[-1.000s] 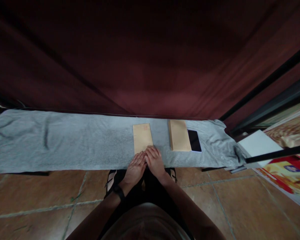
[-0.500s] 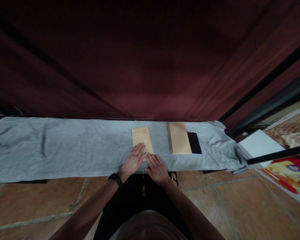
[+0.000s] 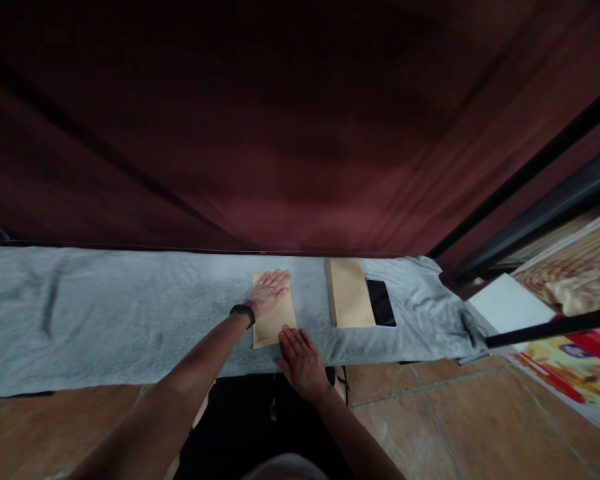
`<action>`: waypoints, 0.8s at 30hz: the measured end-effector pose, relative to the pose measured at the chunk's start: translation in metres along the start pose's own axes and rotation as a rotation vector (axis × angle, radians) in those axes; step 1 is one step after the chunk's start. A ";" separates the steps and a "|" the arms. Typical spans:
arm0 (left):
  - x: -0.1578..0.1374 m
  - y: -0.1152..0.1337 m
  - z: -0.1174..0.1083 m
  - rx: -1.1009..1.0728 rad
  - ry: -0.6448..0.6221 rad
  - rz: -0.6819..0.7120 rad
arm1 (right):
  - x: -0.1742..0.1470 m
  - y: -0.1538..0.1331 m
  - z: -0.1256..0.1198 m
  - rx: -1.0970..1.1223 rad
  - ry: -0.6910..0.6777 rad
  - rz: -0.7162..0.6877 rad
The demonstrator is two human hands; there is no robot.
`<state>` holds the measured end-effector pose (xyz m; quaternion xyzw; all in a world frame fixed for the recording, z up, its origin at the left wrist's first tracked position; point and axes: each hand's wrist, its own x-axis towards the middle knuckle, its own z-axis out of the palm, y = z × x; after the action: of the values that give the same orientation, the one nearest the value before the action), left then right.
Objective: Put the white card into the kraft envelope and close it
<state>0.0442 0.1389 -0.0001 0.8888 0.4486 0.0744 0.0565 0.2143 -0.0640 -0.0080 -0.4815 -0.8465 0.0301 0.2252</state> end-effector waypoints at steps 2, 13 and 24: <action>-0.006 0.004 0.001 -0.014 0.004 0.040 | 0.001 0.000 -0.001 0.004 -0.005 0.007; -0.070 0.027 -0.002 -0.189 -0.060 0.169 | 0.002 -0.006 -0.008 0.002 -0.044 0.045; -0.155 0.074 0.001 -0.087 0.064 0.099 | -0.002 -0.008 -0.003 -0.034 -0.056 0.051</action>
<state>0.0120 -0.0302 -0.0018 0.9039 0.4019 0.1247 0.0769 0.2097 -0.0702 -0.0040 -0.5057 -0.8403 0.0349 0.1924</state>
